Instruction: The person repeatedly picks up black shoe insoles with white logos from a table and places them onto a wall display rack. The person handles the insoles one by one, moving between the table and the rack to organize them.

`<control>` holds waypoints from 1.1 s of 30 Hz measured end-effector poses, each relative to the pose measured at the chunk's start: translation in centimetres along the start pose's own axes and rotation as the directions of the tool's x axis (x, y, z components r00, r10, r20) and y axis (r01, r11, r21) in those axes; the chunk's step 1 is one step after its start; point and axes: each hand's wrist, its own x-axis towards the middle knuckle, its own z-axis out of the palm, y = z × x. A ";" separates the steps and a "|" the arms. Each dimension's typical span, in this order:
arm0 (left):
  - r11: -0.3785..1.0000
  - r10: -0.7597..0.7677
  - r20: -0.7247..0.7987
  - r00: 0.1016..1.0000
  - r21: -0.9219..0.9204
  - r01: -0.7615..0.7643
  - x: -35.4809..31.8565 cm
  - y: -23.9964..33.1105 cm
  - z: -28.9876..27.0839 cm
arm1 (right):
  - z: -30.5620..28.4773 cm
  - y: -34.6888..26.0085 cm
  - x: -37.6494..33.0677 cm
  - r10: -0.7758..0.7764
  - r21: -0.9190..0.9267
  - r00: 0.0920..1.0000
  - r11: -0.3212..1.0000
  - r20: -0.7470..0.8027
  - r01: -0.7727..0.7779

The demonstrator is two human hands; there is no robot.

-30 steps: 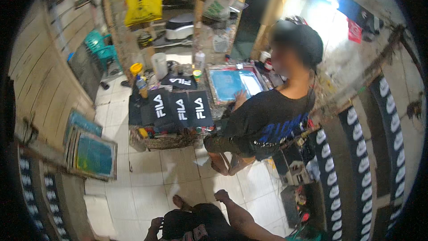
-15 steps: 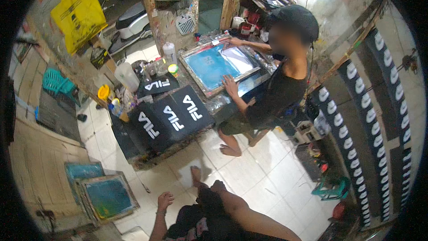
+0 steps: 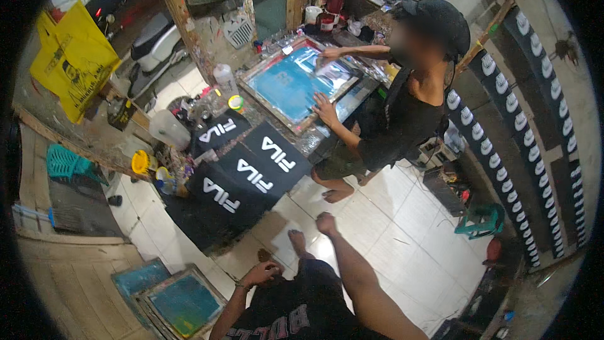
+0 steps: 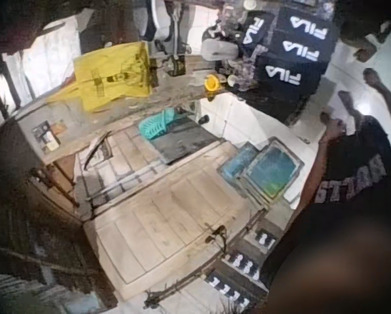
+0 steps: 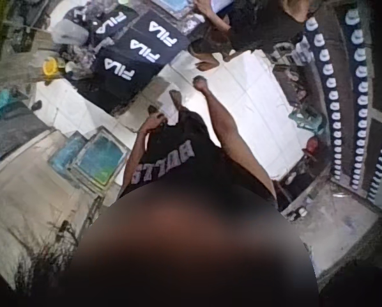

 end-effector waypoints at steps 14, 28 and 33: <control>0.865 0.501 0.222 0.837 -0.094 -0.493 -20.4 16.9 -17.4 | 14.7 -7.4 -18.7 0.693 0.447 0.382 0.095 0.612 -0.889; 0.822 0.447 -0.213 0.869 -0.285 -0.493 -9.0 7.7 -22.0 | 7.3 -4.2 -8.3 0.297 0.697 0.950 0.662 0.092 -0.274; 0.951 -0.109 -0.546 0.830 -0.300 -0.072 0.4 -4.1 -22.3 | 0.5 -4.5 -1.2 0.603 0.562 0.764 0.559 0.229 -0.609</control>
